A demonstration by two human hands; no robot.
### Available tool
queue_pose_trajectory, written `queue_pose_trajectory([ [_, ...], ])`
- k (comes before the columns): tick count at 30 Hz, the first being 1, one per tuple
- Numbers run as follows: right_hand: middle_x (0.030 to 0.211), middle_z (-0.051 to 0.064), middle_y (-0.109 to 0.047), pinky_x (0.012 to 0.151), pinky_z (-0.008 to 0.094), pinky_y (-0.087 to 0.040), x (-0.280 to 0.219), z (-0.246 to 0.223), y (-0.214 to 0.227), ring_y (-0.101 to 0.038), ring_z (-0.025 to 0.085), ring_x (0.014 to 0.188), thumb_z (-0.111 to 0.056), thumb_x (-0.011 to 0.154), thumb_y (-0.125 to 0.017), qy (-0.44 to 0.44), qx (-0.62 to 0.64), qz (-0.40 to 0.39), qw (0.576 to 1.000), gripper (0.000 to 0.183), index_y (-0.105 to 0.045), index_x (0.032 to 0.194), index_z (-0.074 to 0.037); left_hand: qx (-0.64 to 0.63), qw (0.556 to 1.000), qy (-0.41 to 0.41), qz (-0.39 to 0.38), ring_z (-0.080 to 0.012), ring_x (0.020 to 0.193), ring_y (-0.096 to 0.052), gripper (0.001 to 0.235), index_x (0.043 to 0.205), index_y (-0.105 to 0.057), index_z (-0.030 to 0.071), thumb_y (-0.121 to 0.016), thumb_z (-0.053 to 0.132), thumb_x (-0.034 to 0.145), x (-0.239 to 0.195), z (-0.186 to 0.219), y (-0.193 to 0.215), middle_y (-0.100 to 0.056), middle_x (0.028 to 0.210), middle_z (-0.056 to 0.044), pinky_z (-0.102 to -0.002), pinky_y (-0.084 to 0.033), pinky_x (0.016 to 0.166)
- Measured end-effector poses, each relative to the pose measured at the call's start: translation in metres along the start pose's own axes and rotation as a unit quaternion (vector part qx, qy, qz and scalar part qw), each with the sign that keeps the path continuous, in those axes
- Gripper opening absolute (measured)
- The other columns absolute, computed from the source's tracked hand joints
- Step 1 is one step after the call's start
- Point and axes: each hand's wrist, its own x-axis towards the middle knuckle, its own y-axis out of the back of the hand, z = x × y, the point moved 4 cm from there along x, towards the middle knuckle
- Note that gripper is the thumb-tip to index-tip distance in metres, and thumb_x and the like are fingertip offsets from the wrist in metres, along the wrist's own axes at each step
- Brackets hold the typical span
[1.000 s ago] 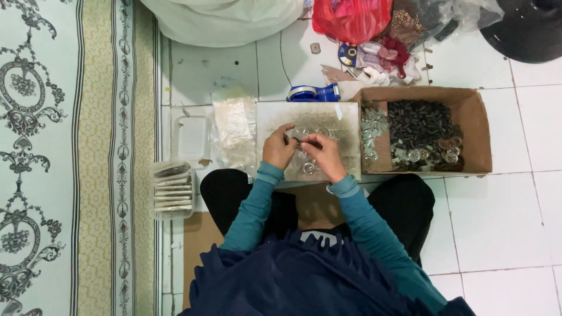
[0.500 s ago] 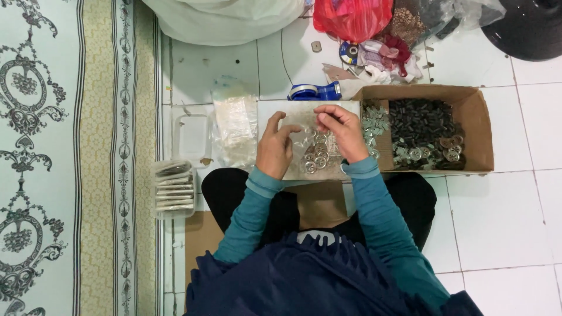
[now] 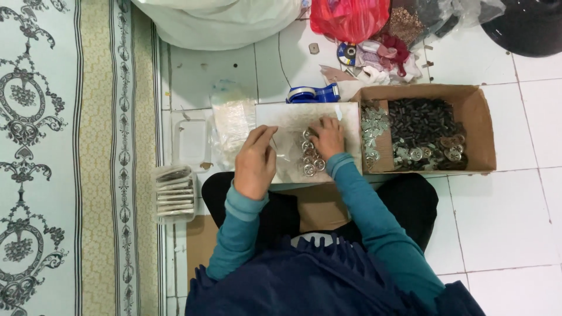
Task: Sorting and bagging small metal decorative components from a bulk box into individual plastic bags.
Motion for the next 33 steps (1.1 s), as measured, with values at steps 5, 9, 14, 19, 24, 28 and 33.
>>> queue_pose_trajectory([
  [5, 0.134, 0.005, -0.058, 0.100, 0.046, -0.040, 0.001, -0.005, -0.006, -0.046, 0.028, 0.125, -0.036, 0.089, -0.077, -0.004, -0.037, -0.045, 0.998, 0.034, -0.076, 0.121, -0.022, -0.028, 0.999, -0.007, 0.034, -0.0350, 0.098, -0.073, 0.043, 0.129, -0.071, 0.003, -0.055, -0.011, 0.092, -0.009, 0.035, 0.041, -0.068, 0.124, -0.018, -0.038, -0.062, 0.077],
  [9, 0.132, 0.007, -0.054, 0.099, 0.044, -0.039, 0.005, -0.009, 0.003, -0.043, 0.029, 0.125, -0.029, 0.089, -0.079, -0.013, -0.016, -0.053, 0.998, 0.037, -0.071, 0.122, -0.015, -0.034, 0.999, -0.008, -0.017, -0.0445, 0.101, -0.070, 0.042, 0.130, -0.069, -0.001, -0.054, -0.011, 0.092, 0.002, 0.002, -0.001, -0.066, 0.124, -0.024, -0.048, -0.062, 0.080],
  [14, 0.095, 0.002, -0.065, 0.090, 0.045, -0.047, 0.003, 0.014, 0.000, -0.059, 0.028, 0.104, -0.027, 0.084, -0.084, -0.040, 0.143, 0.009, 0.989, 0.017, -0.071, 0.092, -0.019, 0.005, 0.994, 0.015, -0.108, -0.0392, 0.108, -0.072, 0.042, 0.127, -0.073, 0.006, -0.057, -0.007, 0.090, 0.012, -0.066, -0.073, -0.068, 0.124, -0.020, -0.043, -0.061, 0.088],
  [19, 0.087, -0.001, -0.075, 0.077, 0.028, -0.055, -0.019, -0.006, 0.078, -0.068, 0.011, 0.084, -0.021, 0.085, -0.086, -0.152, 0.414, 0.058, 0.896, 0.019, -0.075, 0.100, -0.020, 0.011, 0.990, 0.028, -0.140, -0.0407, 0.112, -0.070, 0.043, 0.130, -0.071, 0.005, -0.059, -0.007, 0.090, 0.016, -0.074, -0.096, -0.068, 0.126, -0.023, -0.046, -0.061, 0.092],
  [24, 0.087, 0.004, -0.076, 0.078, 0.023, -0.055, -0.038, -0.062, 0.164, -0.064, 0.005, 0.084, -0.015, 0.089, -0.085, -0.102, 0.535, 0.046, 0.838, 0.018, -0.075, 0.104, -0.011, 0.007, 0.987, 0.037, -0.156, -0.0410, 0.111, -0.070, 0.043, 0.134, -0.068, 0.005, -0.059, -0.004, 0.092, 0.021, -0.083, -0.108, -0.066, 0.128, -0.022, -0.046, -0.060, 0.091],
  [28, 0.091, -0.001, -0.078, 0.078, 0.022, -0.055, -0.039, -0.065, 0.150, -0.067, 0.004, 0.085, -0.017, 0.087, -0.086, -0.083, 0.506, 0.014, 0.859, 0.021, -0.078, 0.107, -0.016, -0.001, 0.989, 0.032, -0.145, -0.0410, 0.107, -0.071, 0.042, 0.134, -0.067, 0.003, -0.060, -0.002, 0.093, 0.024, -0.067, -0.093, -0.065, 0.130, -0.025, -0.050, -0.061, 0.089],
  [33, 0.093, 0.004, -0.078, 0.080, 0.029, -0.058, -0.027, -0.014, 0.108, -0.069, 0.010, 0.087, -0.014, 0.094, -0.080, -0.113, 0.476, 0.045, 0.871, 0.016, -0.079, 0.110, -0.014, -0.030, 0.993, 0.020, -0.112, -0.0430, 0.102, -0.072, 0.043, 0.131, -0.069, 0.001, -0.057, -0.007, 0.090, 0.012, -0.030, -0.045, -0.066, 0.126, -0.027, -0.046, -0.062, 0.085],
])
